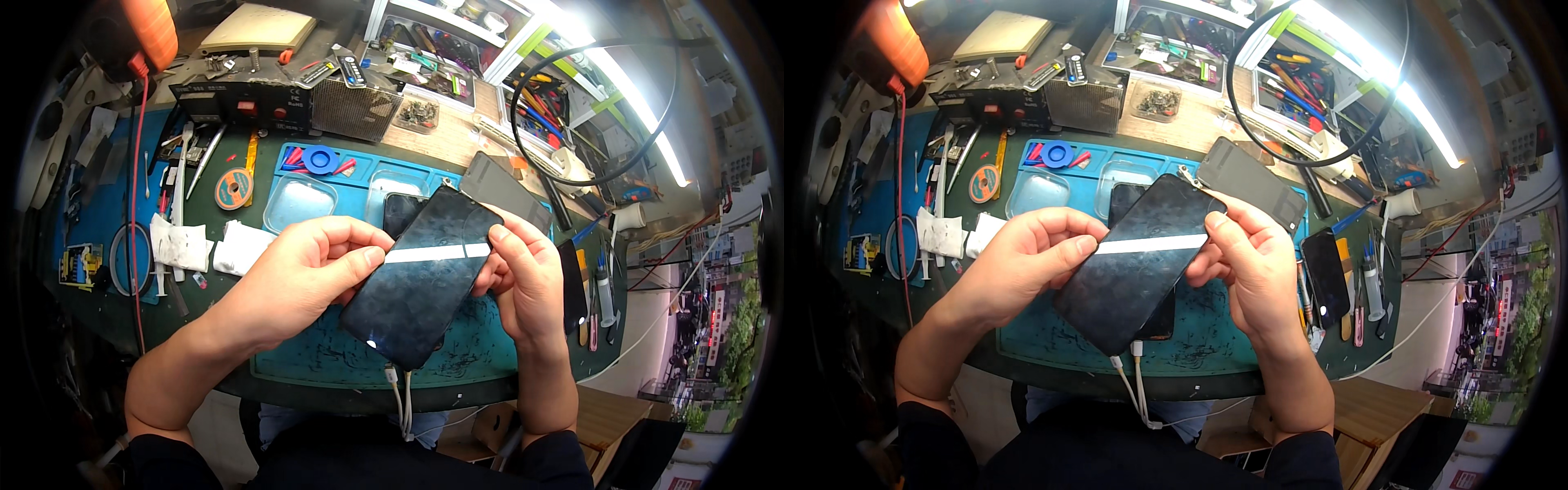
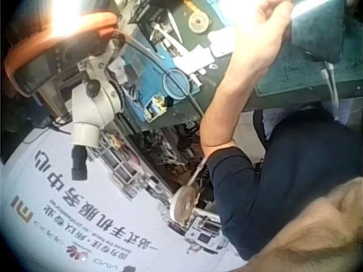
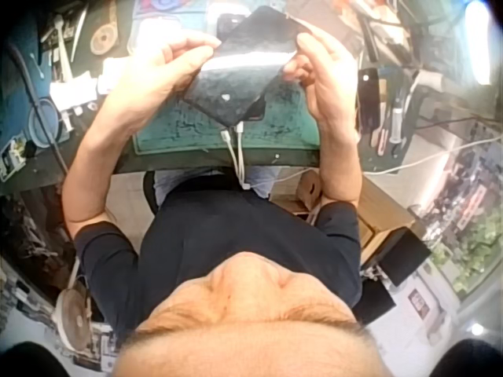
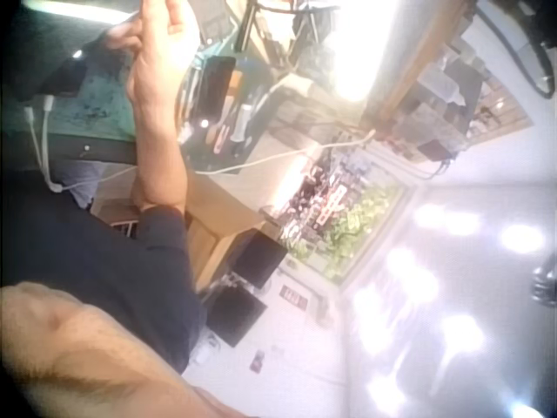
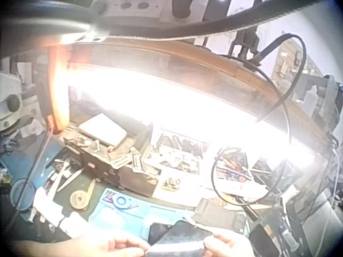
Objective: The person disassembles a smartphone, removes the battery, and handles the internal components. They then reassemble the device, using a screwdriver to secure the casing and a plastic tool to pry the screen assembly.
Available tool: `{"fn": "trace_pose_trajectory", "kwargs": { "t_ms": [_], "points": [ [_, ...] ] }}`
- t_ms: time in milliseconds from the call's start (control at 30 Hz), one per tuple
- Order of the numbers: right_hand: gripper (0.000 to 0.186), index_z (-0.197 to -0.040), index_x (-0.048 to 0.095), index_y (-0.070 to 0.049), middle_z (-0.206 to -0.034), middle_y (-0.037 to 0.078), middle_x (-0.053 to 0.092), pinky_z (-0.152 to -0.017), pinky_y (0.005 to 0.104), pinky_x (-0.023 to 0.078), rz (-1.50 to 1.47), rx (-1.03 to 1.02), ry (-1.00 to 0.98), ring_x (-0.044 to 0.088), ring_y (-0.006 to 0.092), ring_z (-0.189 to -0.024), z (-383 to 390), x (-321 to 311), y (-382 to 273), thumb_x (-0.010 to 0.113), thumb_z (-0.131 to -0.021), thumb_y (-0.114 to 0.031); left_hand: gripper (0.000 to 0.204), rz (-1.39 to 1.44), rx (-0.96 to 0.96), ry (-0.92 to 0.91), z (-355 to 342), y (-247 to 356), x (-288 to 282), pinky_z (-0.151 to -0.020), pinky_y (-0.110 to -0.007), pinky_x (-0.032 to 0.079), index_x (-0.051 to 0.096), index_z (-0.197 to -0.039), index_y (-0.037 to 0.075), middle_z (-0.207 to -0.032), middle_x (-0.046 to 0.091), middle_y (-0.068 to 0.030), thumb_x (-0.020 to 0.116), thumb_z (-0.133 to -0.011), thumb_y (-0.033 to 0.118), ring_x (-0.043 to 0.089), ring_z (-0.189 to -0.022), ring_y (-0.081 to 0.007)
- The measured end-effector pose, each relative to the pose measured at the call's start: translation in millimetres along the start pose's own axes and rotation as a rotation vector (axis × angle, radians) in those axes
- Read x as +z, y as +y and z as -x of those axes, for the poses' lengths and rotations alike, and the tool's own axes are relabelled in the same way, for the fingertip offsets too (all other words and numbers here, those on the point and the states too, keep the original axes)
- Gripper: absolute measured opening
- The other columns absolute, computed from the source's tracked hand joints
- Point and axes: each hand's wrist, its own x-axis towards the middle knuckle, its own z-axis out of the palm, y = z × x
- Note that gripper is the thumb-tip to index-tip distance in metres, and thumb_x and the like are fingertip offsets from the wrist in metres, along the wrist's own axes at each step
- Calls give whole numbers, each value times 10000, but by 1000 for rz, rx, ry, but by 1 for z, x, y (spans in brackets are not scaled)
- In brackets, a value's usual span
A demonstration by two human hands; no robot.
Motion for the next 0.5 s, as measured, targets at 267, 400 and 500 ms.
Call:
{"fn": "trace_pose_trajectory", "kwargs": {
  "t_ms": [267, 400, 500],
  "points": [
    [359, -1258, 544, 82, -861, 94, 663, -526, 228, 546, -16, 3, 14, 650, 122, -598, -1, 1, 1, 574, -963, -121, 247, 9, 20, -5, -1, -3, 1, -590, -175, 375, 613, -1146, -1, -836, 612, 44, 577, -987, 185, 476, -663, -7],
    [359, -1261, 540, 81, -898, 112, 670, -525, 226, 544, -12, 6, 16, 649, 122, -597, -1, 0, 1, 571, -962, -115, 243, 9, 22, -14, -1, -2, 1, -606, -172, 384, 615, -1145, 1, -865, 628, 36, 571, -989, 183, 489, -682, -7],
    [357, -1261, 540, 82, -905, 117, 673, -525, 226, 543, -13, 7, 12, 648, 121, -596, 0, 0, 1, 568, -962, -112, 240, 6, 27, -17, 0, -3, 0, -618, -172, 393, 615, -1144, 1, -883, 639, 30, 572, -989, 180, 500, -697, -7]
  ]
}}
